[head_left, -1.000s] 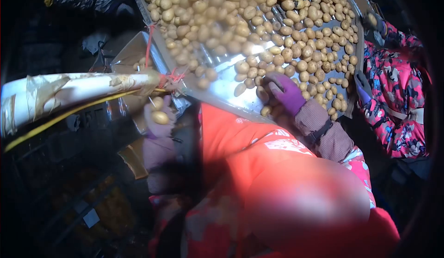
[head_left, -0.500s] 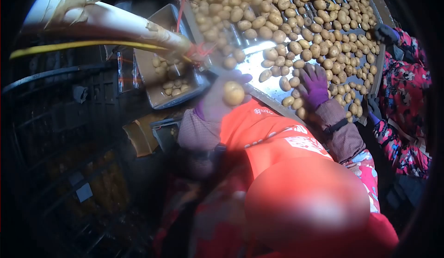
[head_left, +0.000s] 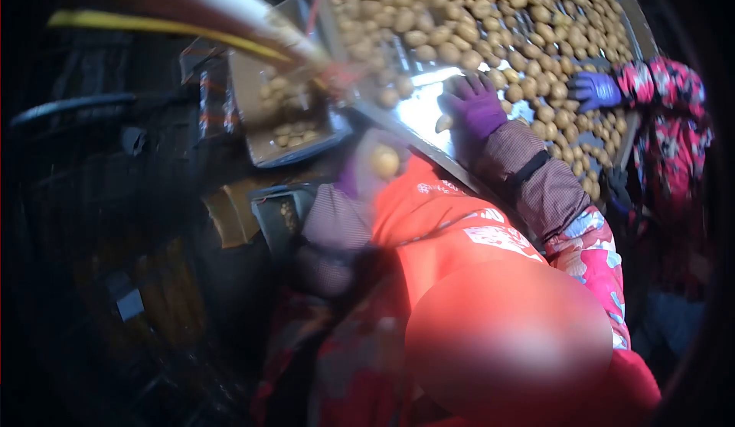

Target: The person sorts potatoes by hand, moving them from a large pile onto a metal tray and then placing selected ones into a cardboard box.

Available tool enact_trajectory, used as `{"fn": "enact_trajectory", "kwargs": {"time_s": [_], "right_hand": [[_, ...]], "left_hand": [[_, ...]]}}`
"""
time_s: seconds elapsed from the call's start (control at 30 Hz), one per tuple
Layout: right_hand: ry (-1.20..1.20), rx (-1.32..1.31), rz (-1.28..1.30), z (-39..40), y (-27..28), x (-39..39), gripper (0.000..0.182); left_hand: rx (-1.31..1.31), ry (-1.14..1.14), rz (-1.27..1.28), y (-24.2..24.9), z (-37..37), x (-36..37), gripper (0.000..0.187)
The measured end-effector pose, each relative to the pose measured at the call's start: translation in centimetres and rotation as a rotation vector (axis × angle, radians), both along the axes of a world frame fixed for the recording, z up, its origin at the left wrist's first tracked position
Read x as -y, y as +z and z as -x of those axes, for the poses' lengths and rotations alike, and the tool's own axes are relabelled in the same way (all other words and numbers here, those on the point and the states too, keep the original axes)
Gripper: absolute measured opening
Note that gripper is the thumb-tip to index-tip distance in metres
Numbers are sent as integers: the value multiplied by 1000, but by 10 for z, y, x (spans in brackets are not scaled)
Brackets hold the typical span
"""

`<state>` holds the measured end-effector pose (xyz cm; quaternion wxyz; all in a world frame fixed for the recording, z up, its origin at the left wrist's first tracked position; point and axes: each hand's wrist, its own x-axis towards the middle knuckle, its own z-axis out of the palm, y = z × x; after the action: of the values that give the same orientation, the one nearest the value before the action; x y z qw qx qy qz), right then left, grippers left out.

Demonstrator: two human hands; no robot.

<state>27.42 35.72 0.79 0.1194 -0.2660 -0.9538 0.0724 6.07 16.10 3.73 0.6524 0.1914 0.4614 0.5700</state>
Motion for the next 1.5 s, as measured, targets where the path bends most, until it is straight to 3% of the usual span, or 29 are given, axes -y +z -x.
{"fn": "enact_trajectory", "kwargs": {"time_s": [0.03,0.1,0.13,0.2,0.3,0.33,0.4,0.43,0.47,0.57,0.6,0.63,0.73,0.87,0.93,1.03,1.13,1.23,1.33,1.4,1.47,1.5], "right_hand": [[15,70,-23,9,-15,-9,29],[23,219,-101,22,-41,-25,28],[33,237,-125,24,-60,-32,27],[-68,96,-40,34,-106,-34,25],[-20,61,-184,45,-94,-19,21],[26,73,-288,51,-84,-16,19],[-125,-107,-126,55,-93,-14,16],[-117,-84,-108,52,-38,-2,16],[-126,-136,-143,47,-34,-2,17],[-87,-271,-252,33,-33,-12,21],[-63,-224,-257,17,-38,-12,22],[-38,-178,-261,3,-37,-10,24],[-105,-165,-277,9,-51,-16,26],[-66,-57,-147,14,21,9,23],[41,-143,32,20,40,29,22],[142,-477,397,28,45,56,23],[84,-563,556,8,32,69,24],[213,-492,246,4,61,57,27],[-191,-356,937,-11,52,70,26],[-131,-319,765,-19,57,75,28],[295,-353,-90,-35,54,73,33],[249,-410,-15,-46,33,73,35]], "left_hand": [[-84,15,-35,-1,-2,9,22],[399,170,173,-11,6,24,24],[468,273,245,-13,6,30,25],[611,475,377,-25,3,44,29],[655,593,421,-30,0,56,32],[621,539,366,-36,1,60,32],[551,425,271,-43,2,66,31],[536,403,228,-58,4,71,31],[527,370,186,-63,4,71,30],[644,410,167,-73,-8,58,31],[702,444,202,-72,-14,56,32],[705,457,227,-92,-16,56,44],[685,364,237,-99,-19,43,44],[631,83,149,-83,-22,20,45],[607,-29,92,-83,-21,11,46],[707,-183,-66,-95,-13,-7,50],[308,147,62,-46,15,6,35],[690,364,-172,-36,121,9,30],[447,617,-262,5,190,7,30],[-116,652,-314,28,202,5,31],[-1215,683,-264,30,204,9,31],[-1401,661,-254,28,201,9,31]]}}
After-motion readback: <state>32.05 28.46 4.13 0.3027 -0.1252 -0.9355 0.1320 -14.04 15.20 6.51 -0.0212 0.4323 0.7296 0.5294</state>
